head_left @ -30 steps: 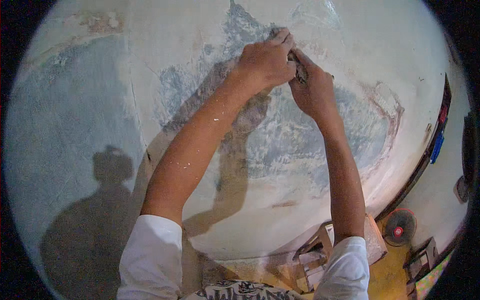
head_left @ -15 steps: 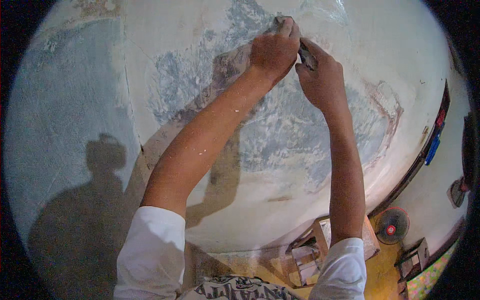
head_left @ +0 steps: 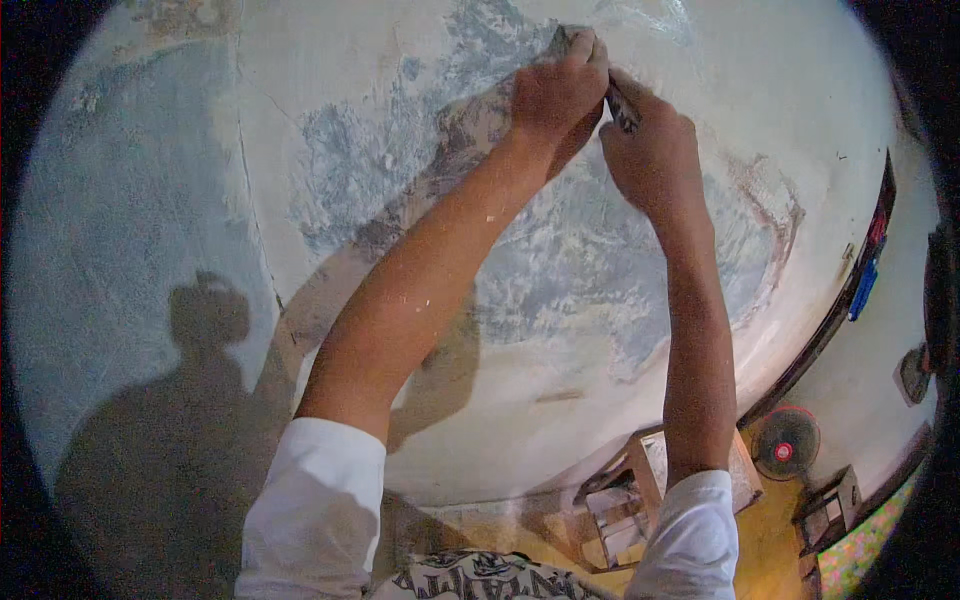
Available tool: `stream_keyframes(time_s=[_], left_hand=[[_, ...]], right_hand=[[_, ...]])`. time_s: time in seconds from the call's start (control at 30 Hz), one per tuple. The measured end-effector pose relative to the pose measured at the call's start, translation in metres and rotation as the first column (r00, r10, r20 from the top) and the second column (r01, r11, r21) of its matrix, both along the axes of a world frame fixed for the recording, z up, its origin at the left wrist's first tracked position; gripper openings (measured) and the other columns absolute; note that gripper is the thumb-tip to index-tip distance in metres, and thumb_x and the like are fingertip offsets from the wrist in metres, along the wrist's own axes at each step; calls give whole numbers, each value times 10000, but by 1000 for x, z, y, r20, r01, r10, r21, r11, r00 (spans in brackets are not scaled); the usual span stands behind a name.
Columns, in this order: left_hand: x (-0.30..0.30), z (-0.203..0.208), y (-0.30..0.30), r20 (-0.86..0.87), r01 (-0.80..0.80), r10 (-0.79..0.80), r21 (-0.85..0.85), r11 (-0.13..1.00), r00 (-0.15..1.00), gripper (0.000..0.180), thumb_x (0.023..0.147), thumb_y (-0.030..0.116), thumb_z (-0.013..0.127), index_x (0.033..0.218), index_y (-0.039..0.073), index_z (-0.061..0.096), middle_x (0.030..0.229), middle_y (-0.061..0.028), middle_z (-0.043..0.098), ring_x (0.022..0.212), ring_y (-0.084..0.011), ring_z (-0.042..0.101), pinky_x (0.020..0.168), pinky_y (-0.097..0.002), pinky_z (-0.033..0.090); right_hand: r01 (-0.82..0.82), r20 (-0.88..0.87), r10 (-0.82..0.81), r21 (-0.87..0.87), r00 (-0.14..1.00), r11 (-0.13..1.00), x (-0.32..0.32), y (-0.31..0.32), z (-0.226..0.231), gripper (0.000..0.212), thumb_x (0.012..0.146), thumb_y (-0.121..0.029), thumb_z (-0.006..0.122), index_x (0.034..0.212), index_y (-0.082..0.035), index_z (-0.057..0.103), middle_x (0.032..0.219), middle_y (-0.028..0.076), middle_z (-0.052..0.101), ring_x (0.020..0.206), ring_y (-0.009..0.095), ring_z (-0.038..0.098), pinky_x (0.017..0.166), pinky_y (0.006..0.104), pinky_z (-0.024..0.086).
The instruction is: The person scrapes peeling paint and plaster from a ceiling and wall corner using a metal putty knife.
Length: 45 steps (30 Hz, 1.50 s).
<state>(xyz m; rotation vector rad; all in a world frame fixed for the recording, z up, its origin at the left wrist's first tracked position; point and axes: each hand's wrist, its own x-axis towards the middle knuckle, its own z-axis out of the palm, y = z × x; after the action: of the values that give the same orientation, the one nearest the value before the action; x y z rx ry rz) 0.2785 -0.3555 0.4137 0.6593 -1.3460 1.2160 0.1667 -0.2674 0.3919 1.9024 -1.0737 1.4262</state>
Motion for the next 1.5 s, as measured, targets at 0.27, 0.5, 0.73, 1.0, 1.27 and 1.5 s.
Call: stream_keyframes(time_s=[0.27,0.5,0.73,1.0,1.27,1.5], left_hand=[[6,6,1,2,32,-33,124,992,999,135,830,150,569,907,55,624,936,-98,631,724,-312,691,608,-468,558],[8,-7,21,36,78,-83,134,988,996,139,817,142,577,909,48,621,927,-101,632,753,-336,686,629,-473,557],[5,1,46,-73,170,-153,421,891,986,240,899,215,489,982,11,581,1058,-166,599,793,-356,660,655,-468,544],[9,-8,35,11,62,-66,207,976,998,133,809,102,576,917,31,605,927,-137,637,818,-335,677,668,-463,552],[11,-6,32,26,85,-91,166,982,996,166,801,122,586,935,28,605,938,-124,639,818,-340,675,675,-478,547],[13,-10,18,29,56,-63,188,981,998,161,808,130,584,938,38,607,954,-111,630,797,-366,671,674,-481,548]], right_hand=[[40,-125,-40,1,991,999,0,7,12,412,781,-109,573,1190,-85,618,1029,231,644,964,403,616,848,447,506],[71,-172,-90,-113,981,991,-3,10,9,239,778,-154,558,958,-33,658,904,220,667,854,418,641,801,488,520],[119,-122,-120,-15,985,993,4,11,8,426,758,-110,602,1184,-92,620,1023,221,650,967,407,609,866,460,498],[104,-137,-100,23,985,994,6,19,11,388,781,-129,573,1163,-89,628,1008,227,646,954,423,601,855,474,496],[102,-165,-103,-13,981,995,8,15,10,406,777,-122,570,1178,-74,614,1041,225,640,950,429,601,851,475,496],[0,-93,1,5,996,1000,8,15,0,393,784,-113,565,1170,-61,613,1016,229,645,939,430,604,848,472,495]])
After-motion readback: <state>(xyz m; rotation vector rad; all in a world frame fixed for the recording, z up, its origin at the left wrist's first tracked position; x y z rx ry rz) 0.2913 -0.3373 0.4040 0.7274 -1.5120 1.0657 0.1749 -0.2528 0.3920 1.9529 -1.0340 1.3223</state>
